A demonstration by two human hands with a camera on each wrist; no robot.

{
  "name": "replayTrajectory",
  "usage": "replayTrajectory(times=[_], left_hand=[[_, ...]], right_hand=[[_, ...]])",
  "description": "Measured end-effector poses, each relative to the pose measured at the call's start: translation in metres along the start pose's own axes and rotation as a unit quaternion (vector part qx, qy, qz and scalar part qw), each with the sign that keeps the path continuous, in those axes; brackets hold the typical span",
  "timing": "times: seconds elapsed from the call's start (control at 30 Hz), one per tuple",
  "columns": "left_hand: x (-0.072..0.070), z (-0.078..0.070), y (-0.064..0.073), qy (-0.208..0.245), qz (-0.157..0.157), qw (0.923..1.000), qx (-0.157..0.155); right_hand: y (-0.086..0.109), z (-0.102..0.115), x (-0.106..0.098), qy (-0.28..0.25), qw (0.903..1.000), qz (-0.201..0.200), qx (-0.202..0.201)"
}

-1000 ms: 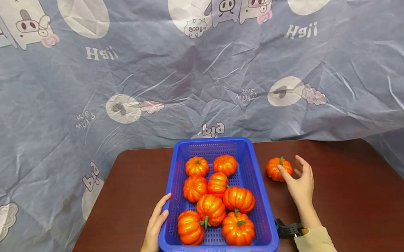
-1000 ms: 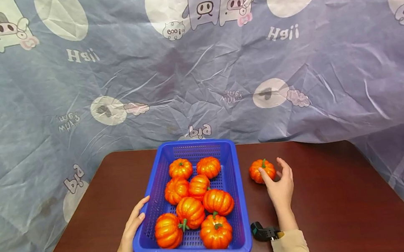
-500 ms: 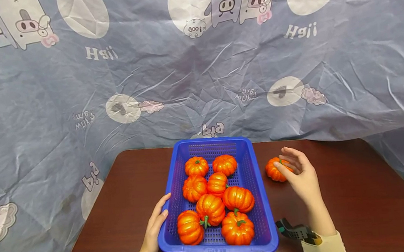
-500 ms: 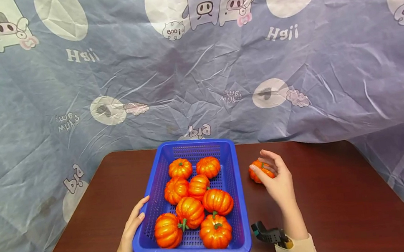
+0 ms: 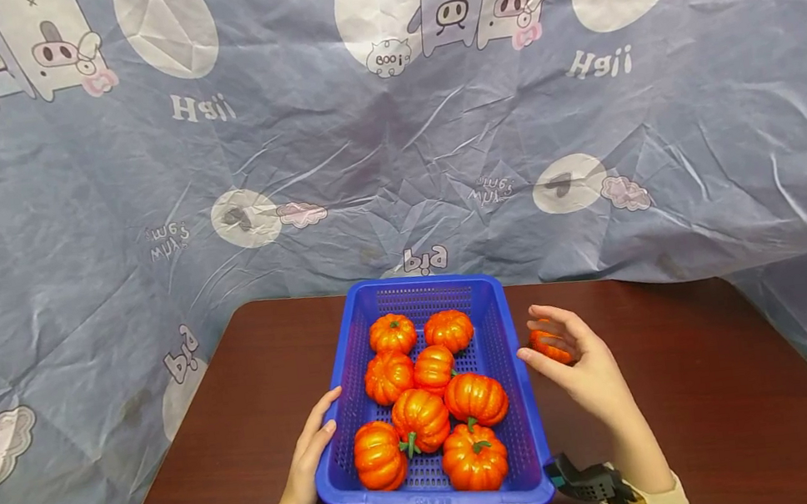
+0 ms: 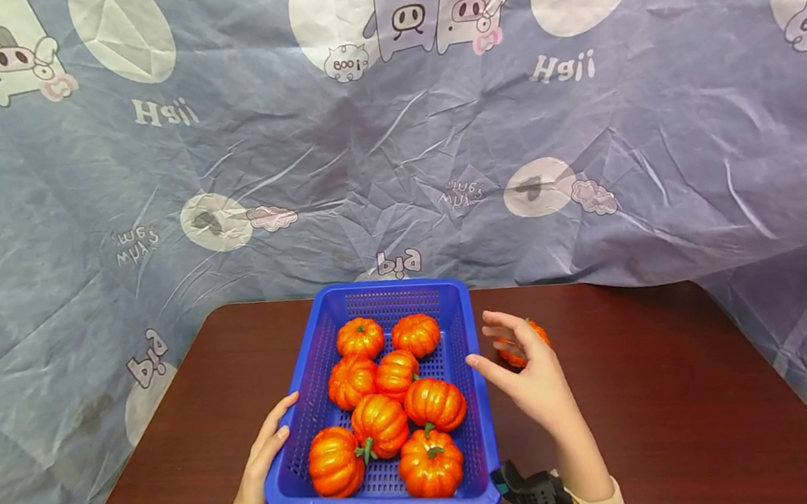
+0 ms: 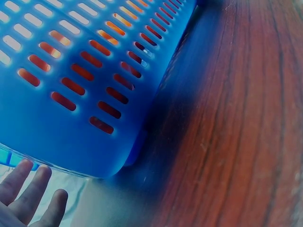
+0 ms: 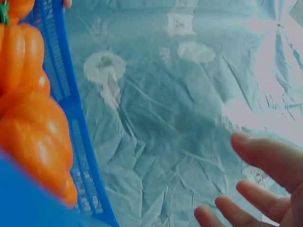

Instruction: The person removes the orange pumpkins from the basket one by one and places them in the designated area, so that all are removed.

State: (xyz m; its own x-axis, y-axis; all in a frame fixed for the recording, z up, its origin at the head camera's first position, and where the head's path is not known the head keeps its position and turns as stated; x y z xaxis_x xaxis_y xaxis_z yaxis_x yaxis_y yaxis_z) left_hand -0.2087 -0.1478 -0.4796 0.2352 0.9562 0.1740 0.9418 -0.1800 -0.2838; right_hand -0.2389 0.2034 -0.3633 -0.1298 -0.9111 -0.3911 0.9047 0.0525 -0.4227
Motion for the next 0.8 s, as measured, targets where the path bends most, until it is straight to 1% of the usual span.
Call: replayTrajectory(times=[0.2, 0.37, 0.47, 0.6, 0.8], left_hand=[[0.000, 0.000, 0.000, -0.001, 0.001, 1.0000, 0.001], [0.001, -0.002, 0.000, 0.000, 0.010, 0.9999, 0.008], [0.002, -0.003, 0.000, -0.001, 0.012, 0.9999, 0.008], [0.001, -0.003, 0.000, -0.003, 0.010, 0.9999, 0.006], [0.001, -0.003, 0.000, -0.005, 0.013, 0.9999, 0.009]], right_hand=[[0.003, 0.008, 0.017, -0.002, 0.9991, 0.040, -0.013], [0.004, 0.010, 0.033, 0.007, 0.9970, 0.072, -0.026], [0.005, 0.010, 0.042, 0.036, 0.9950, 0.088, -0.032], [0.006, 0.007, 0.053, 0.084, 0.9898, 0.111, -0.032], [0.007, 0.001, 0.067, 0.118, 0.9833, 0.133, -0.040]])
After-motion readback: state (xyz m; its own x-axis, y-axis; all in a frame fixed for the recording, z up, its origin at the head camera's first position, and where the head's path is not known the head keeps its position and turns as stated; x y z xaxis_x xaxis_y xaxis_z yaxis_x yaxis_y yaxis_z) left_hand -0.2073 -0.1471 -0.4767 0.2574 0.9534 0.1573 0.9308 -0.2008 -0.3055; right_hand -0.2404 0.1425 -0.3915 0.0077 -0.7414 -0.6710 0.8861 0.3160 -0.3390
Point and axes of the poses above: each hand's wrist, its own y-axis away from the middle knuckle, its own x-axis out of the palm, z = x × y, the point moved 6 cm from there along -y, towards the middle knuckle, and after that the axes turned 6 degrees about y, right-handed, at the moved point
